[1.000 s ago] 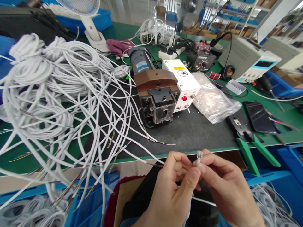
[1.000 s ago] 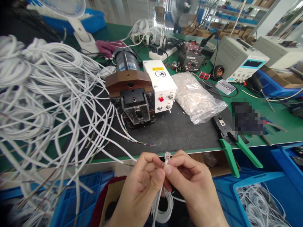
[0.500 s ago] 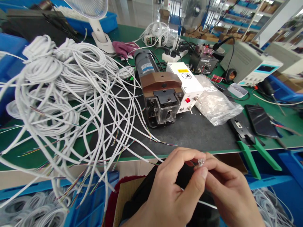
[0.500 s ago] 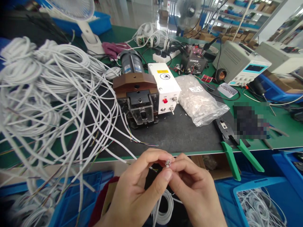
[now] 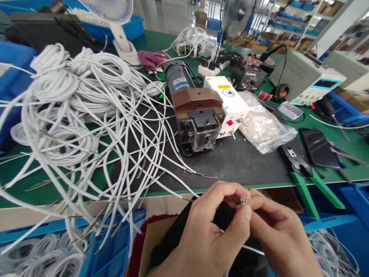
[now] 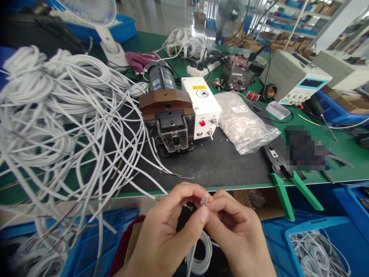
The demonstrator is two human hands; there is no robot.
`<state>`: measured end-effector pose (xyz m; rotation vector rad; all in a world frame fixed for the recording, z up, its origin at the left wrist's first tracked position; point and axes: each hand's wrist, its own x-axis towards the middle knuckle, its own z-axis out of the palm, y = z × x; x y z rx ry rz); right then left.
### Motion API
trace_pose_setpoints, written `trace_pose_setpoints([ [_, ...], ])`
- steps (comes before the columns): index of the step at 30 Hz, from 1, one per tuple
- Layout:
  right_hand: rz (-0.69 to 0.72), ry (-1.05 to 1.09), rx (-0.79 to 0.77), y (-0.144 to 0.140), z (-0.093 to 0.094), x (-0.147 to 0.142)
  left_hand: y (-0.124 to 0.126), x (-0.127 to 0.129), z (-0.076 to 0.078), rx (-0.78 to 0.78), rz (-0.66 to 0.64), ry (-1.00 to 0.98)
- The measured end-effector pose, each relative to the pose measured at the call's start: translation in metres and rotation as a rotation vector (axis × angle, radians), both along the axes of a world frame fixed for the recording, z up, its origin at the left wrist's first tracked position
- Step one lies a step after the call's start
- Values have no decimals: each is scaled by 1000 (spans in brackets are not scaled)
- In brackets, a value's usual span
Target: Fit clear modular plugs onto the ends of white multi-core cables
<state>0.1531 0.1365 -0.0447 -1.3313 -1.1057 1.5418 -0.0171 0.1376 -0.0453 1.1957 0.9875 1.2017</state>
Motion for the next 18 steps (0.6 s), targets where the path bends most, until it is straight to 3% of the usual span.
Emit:
trace_pose_setpoints([
  [14, 8, -22, 0, 1, 1, 2, 1, 1, 0, -9, 0, 1],
  [18, 58, -48, 41, 3, 2, 4, -2, 1, 0, -96, 21, -109],
])
